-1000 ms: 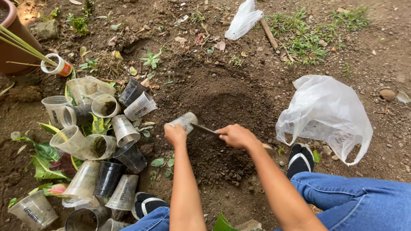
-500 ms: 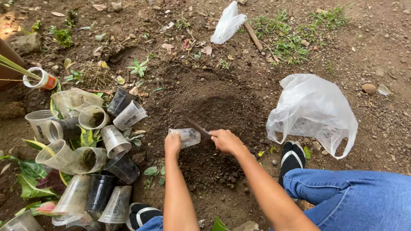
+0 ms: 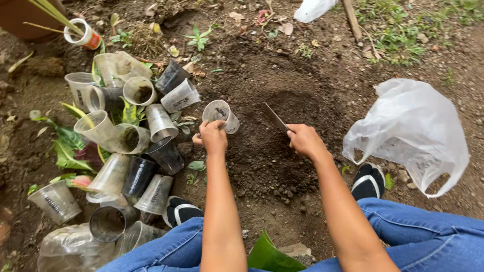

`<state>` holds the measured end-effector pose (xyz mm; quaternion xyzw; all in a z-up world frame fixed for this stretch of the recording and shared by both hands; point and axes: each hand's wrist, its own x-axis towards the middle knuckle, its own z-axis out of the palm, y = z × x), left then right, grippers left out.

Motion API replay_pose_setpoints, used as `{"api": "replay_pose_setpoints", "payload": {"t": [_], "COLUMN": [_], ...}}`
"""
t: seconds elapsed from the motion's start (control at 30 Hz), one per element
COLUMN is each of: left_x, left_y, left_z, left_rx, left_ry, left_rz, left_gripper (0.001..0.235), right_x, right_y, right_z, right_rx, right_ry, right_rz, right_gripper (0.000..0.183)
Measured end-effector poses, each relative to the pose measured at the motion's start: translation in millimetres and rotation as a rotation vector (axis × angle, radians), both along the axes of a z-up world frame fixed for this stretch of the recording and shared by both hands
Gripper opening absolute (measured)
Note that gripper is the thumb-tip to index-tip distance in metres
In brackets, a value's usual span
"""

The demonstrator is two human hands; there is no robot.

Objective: The person mixes and heaps loose soil on the ground using a small metal trowel and their hands, then picks up a plastic cup and begins to fill it with the prepared soil.

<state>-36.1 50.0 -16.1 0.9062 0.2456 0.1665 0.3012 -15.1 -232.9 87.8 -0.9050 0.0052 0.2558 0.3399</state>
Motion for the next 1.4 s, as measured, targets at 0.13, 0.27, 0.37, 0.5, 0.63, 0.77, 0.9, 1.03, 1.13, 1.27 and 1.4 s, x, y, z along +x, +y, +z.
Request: {"api": "replay_pose_setpoints", "payload": {"t": [0.13,0.27,0.37,0.5,0.63,0.77,0.9,1.03,1.13,1.27,1.4], "left_x": [-6,0,17,48,47,34,25,24,25,22,17], "left_y": [-6,-11,0,11,22,20,7,-5,-2,-11,-32], "left_z": [7,0,-27,-59,-67,-57,-37,-12,9,32,26], "left_rx": [0.087,0.258,0.106,0.043,0.024,-0.067,-0.064,-0.017,0.094,0.122,0.218], "left_ry": [0.094,-0.109,-0.141,-0.175,-0.297,-0.209,-0.061,0.044,0.094,0.056,-0.120], "left_rz": [0.050,0.216,0.119,-0.030,-0.037,-0.063,-0.013,0.028,0.047,0.064,0.005], "left_gripper": [0.024,0.019,0.015,0.017,0.019,0.017,0.016,0.033,0.048,0.052,0.037], "right_x": [-4,-1,0,-1,-2,-6,-18,-36,-30,-19,-5], "right_y": [12,25,31,40,48,58,77,81,79,65,40], "right_z": [12,16,11,0,1,-1,-27,-48,-48,-37,-13], "right_rx": [-0.021,-0.052,-0.053,-0.067,-0.126,-0.217,-0.269,-0.330,-0.360,-0.371,-0.349], "right_ry": [0.042,0.011,0.062,0.097,0.057,0.064,0.192,0.060,0.227,0.000,0.071], "right_rz": [0.000,0.040,0.023,0.052,0.124,0.192,0.307,0.306,0.194,0.187,0.144], "right_gripper": [0.040,0.040,0.041,0.040,0.038,0.037,0.037,0.040,0.045,0.040,0.040]}}
